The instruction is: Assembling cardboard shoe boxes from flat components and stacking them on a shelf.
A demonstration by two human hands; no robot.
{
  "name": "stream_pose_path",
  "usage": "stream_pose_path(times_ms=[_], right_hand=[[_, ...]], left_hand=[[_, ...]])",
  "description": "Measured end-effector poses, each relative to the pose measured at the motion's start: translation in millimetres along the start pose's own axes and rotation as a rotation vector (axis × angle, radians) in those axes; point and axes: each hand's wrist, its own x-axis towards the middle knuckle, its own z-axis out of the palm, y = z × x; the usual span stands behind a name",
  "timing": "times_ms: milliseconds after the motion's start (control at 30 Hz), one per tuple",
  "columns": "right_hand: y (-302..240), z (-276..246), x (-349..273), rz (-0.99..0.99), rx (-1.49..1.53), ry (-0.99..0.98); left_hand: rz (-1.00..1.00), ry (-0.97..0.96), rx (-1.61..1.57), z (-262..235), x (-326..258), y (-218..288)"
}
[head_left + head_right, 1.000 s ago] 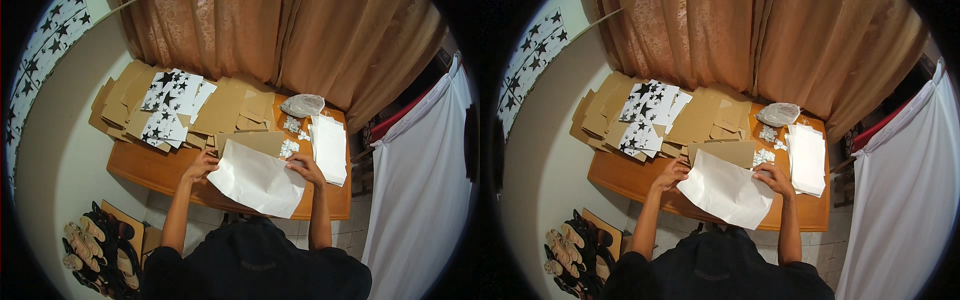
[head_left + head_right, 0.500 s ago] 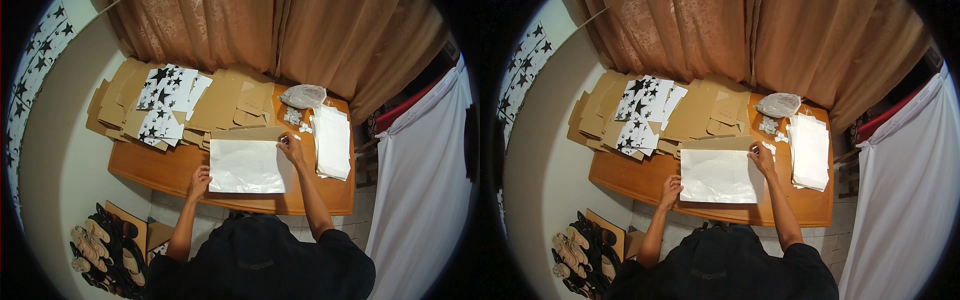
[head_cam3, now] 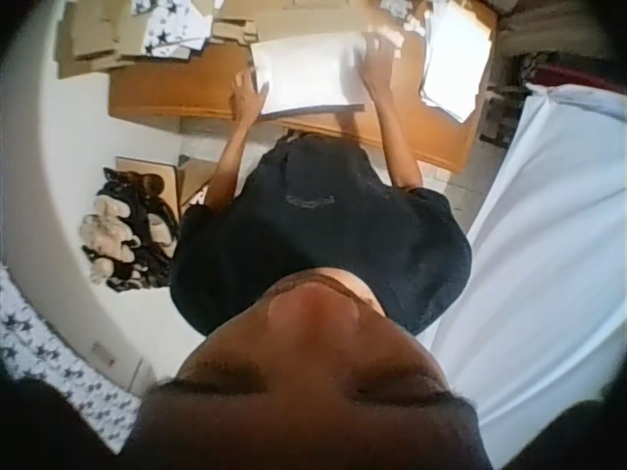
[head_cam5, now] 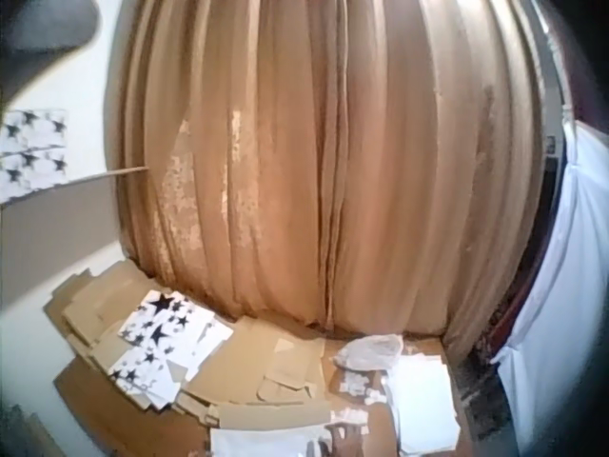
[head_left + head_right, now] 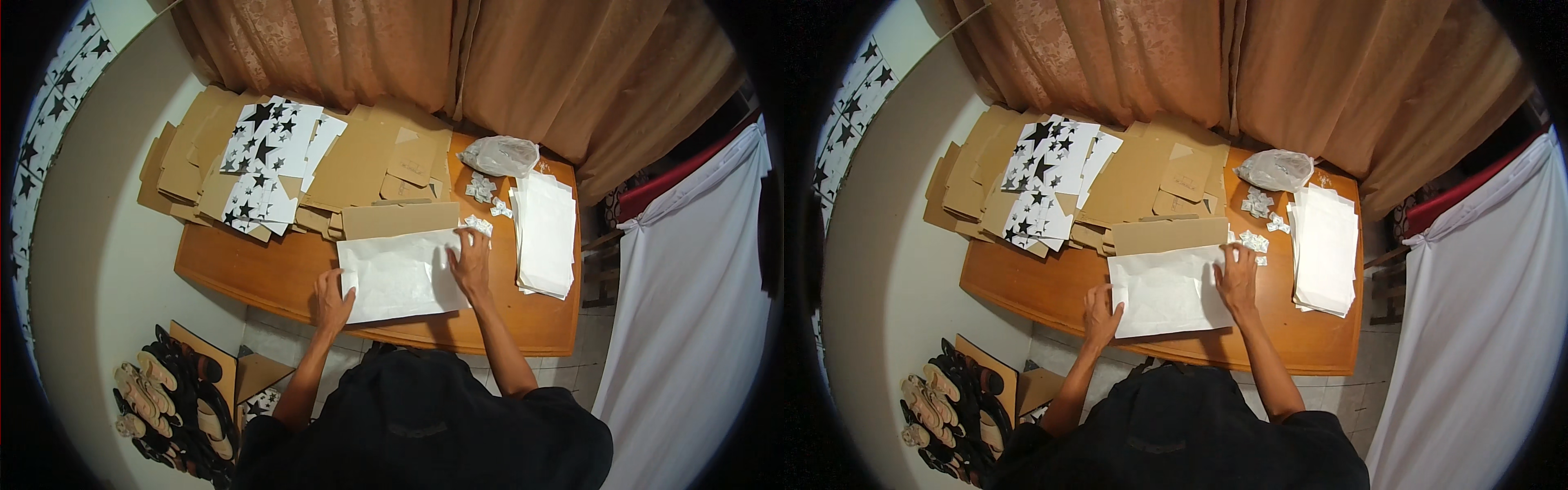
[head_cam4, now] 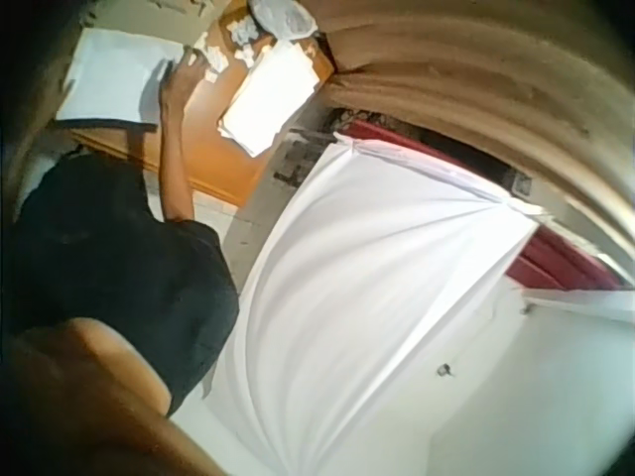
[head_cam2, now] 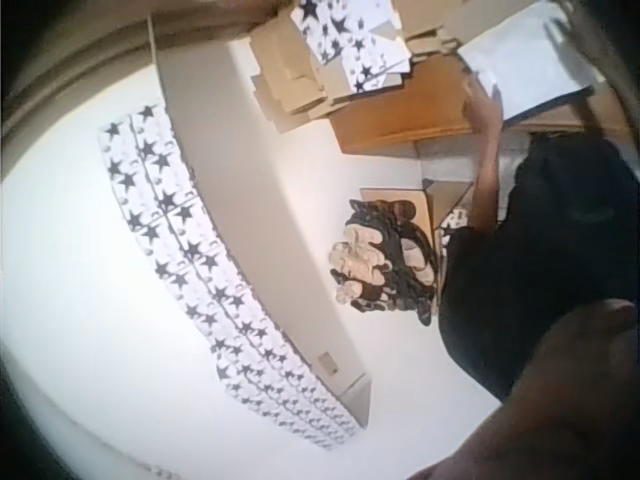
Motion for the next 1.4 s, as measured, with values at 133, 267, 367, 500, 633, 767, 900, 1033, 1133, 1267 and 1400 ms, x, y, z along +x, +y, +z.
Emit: stream_pose_path(times_ms=[133,267,367,500,633,767,900,1033,1133,1267,1400], right_hand=[[-8.9,-1.8,-39.1,0.093,-0.046,-0.117],[16.4,15.6,-71.3,0.152,-0.144,-0.117],[16.8,12.6,-76.4,0.198,-0.085,-0.19],[11.4,12.4,-79.4,0.266,-0.034,-0.28],[-5.5,8.9,-77.1,0.135,-0.184,-0.142],[-20.9,34.2,-74.5,0.006,-0.002,-0.218],[-34.4,68.3,-76.4,-0.095,-0.048,-0.306],[-36.1,81.4,-78.8,-0.009,-0.154,-0.386],[-30.0,84.5,-76.0,0.018,-0.203,-0.402],[-14.0,98.0,-75.1,0.068,-0.168,-0.453],[-10.1,110.8,-70.1,0.177,-0.119,-0.58]], left_hand=[[0.232,-0.196,0.01,11.2,5.6,14.6],[0.304,-0.218,0.181,23.8,10.2,17.5],[0.156,-0.376,0.283,23.2,8.7,16.8],[0.124,-0.383,0.335,22.1,9.5,6.9],[0.19,-0.322,0.323,19.8,10.6,15.9],[0.298,-0.323,0.316,27.2,13.3,22.2],[0.349,-0.333,0.368,39.7,17.7,20.4],[0.467,-0.311,0.4,58.7,23.0,15.8],[0.557,-0.247,0.432,75.0,27.9,9.7],[0.512,-0.329,0.417,86.4,41.0,12.0],[0.4,-0.461,0.45,94.8,45.1,6.5]])
